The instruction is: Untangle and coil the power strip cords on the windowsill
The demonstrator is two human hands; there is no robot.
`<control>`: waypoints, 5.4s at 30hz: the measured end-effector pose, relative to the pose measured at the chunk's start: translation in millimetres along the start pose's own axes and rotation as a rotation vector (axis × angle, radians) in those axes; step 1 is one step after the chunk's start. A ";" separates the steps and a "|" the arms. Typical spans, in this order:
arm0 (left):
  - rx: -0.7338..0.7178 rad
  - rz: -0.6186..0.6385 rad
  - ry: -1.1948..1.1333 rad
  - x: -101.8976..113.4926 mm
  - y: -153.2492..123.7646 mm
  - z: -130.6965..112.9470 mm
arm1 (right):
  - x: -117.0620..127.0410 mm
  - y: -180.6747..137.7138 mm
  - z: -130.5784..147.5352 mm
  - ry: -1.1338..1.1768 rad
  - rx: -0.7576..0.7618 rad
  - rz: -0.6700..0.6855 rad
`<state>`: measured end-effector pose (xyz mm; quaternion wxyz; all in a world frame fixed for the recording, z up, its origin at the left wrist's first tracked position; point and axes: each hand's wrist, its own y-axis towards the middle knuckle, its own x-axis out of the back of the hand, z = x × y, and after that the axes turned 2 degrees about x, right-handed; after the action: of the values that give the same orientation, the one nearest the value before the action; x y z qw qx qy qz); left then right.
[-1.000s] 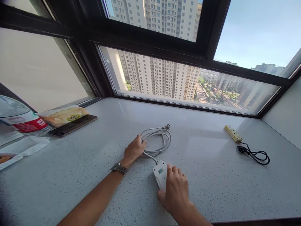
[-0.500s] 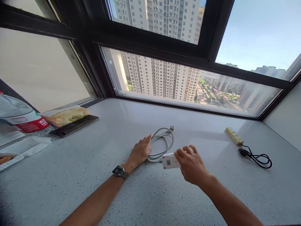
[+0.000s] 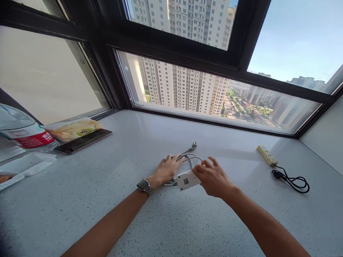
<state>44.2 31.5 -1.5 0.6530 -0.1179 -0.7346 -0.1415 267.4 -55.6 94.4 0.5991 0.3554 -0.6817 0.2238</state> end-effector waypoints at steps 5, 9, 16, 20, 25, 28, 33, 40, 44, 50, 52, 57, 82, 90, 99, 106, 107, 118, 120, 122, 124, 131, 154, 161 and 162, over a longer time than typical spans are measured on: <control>-0.079 -0.014 -0.325 -9.2 -9.8 25.7 | -43.2 31.1 -27.8 0.106 -0.013 0.027; -0.132 -0.075 -0.518 -4.5 -21.0 31.4 | -68.2 39.2 -31.9 0.184 -0.122 0.035; -0.408 -0.201 -0.249 6.1 -40.6 -9.4 | -95.3 24.6 -8.1 0.303 -0.292 -0.161; -0.444 -0.244 -0.148 3.4 -42.5 -18.6 | -119.3 8.4 -7.9 0.441 -0.308 -0.460; -0.428 -0.315 -0.170 6.0 -45.8 -17.6 | -130.4 -12.1 -25.5 0.637 -0.528 -0.860; -0.422 -0.298 -0.288 2.6 -45.4 -18.6 | -131.9 -12.3 -29.8 0.713 -0.597 -0.874; -0.431 -0.386 -0.588 -9.5 -41.3 -16.0 | -137.5 -1.1 -22.8 0.865 -0.588 -0.846; -0.229 -0.444 -0.778 -6.5 -40.5 -18.3 | -134.6 4.8 -10.0 0.922 -0.373 -0.533; -0.175 -0.431 -0.851 -1.8 -40.2 -18.0 | -130.1 10.7 -3.3 0.822 -0.411 -0.483; -0.203 -0.338 -0.912 -2.1 -39.8 -15.5 | -135.5 24.5 7.0 1.128 -0.432 -0.601; -0.216 -0.309 -0.929 -2.8 -40.4 -14.7 | -136.8 28.8 13.4 1.333 -0.433 -0.551; -0.264 -0.266 -1.006 -3.9 -43.4 -15.0 | -130.3 34.5 24.6 1.660 -0.536 -0.606; -0.149 -0.516 -0.247 -8.2 -32.3 -11.7 | -126.2 14.2 0.7 1.215 -0.858 -0.914; -0.331 -0.507 -0.362 -5.4 -37.3 -18.8 | -128.2 15.3 -0.1 1.178 -0.808 -0.927; -0.274 -0.784 -0.591 -5.8 -46.6 -15.2 | -128.0 14.2 0.3 1.233 -0.786 -0.876; -0.327 -0.758 -0.321 0.2 -43.6 -21.7 | -127.2 14.1 1.3 1.227 -0.785 -0.879; -0.333 -0.745 -0.312 1.5 -43.8 -22.4 | -127.7 14.1 1.4 1.227 -0.787 -0.877; -0.537 -0.446 -0.428 4.2 -44.2 -24.8 | -129.2 14.7 2.0 1.192 -0.788 -0.891; -0.580 -0.392 -0.453 4.1 -42.6 -24.0 | -126.6 13.8 2.7 1.130 -0.788 -0.914; -0.598 -0.364 -0.484 5.1 -41.5 -23.8 | -122.7 13.0 4.6 1.023 -0.750 -0.950; -0.618 -0.348 -0.504 6.9 -40.5 -24.3 | -118.7 12.8 8.1 0.898 -0.651 -0.958; -0.649 -0.339 -0.383 9.8 -38.4 -23.0 | -118.8 16.0 18.4 0.603 -0.408 -0.671; -0.007 -0.129 -0.476 -19.6 -17.9 12.8 | -113.7 20.7 18.7 0.455 -0.472 -0.455; -0.115 0.038 -0.516 -14.6 -29.0 3.6 | -110.3 22.3 21.6 0.287 -0.642 -0.558; -0.113 0.041 -0.497 -15.0 -30.7 -4.3 | -107.3 21.4 23.3 0.251 -0.658 -0.581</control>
<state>39.0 1.5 -17.6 0.4477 -0.2000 -0.8609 -0.1356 239.1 -35.6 -12.0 0.7961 0.2928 -0.5107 -0.1406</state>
